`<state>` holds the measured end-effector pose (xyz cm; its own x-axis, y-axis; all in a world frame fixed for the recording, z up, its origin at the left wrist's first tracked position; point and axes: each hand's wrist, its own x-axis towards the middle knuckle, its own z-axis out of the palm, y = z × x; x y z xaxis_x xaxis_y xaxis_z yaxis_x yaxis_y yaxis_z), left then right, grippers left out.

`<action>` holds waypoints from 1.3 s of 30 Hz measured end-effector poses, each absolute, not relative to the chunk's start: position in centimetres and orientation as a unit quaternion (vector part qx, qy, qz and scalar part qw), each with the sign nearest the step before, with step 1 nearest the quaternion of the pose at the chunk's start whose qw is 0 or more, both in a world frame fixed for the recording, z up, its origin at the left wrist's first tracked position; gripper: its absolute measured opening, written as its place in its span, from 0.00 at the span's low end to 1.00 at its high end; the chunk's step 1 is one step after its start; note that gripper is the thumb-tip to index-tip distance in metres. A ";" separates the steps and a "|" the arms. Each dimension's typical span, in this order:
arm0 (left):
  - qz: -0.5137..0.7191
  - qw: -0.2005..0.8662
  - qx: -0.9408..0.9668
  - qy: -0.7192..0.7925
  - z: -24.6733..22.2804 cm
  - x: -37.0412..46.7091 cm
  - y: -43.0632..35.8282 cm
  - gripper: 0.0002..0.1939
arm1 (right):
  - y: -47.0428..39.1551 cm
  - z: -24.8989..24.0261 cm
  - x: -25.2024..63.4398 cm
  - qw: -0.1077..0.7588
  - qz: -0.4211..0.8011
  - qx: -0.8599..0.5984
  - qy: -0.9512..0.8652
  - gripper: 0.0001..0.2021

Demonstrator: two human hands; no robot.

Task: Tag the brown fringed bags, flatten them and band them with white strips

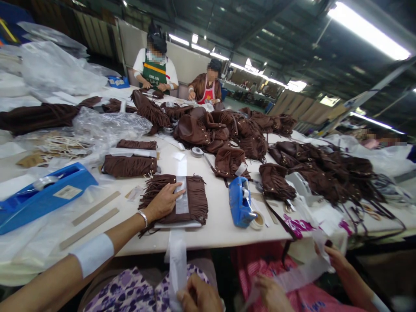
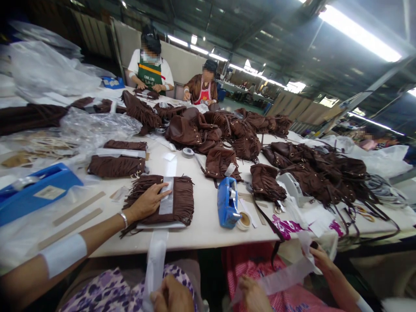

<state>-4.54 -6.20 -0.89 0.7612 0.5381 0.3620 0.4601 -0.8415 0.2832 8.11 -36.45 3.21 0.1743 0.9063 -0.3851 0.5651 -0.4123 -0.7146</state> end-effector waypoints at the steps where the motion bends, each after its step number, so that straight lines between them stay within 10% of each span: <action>1: 0.216 0.094 0.936 0.263 -0.7 -4.6 -6.3 0.32 | -36.4 3.6 8.3 0.205 0.379 -0.745 -0.510 0.07; 14: 0.199 0.146 0.937 0.247 0.5 -5.4 -6.1 0.23 | -32.4 9.5 10.8 0.330 0.556 -0.600 -0.470 0.20; 23: 0.212 0.150 0.930 0.260 0.2 -5.1 -6.5 0.30 | -27.1 15.4 13.9 0.296 0.507 -0.530 -0.612 0.20; 39: 0.229 0.141 0.897 0.350 -0.4 -4.7 -8.1 0.40 | -13.0 11.4 15.4 0.357 0.297 -0.589 -0.662 0.06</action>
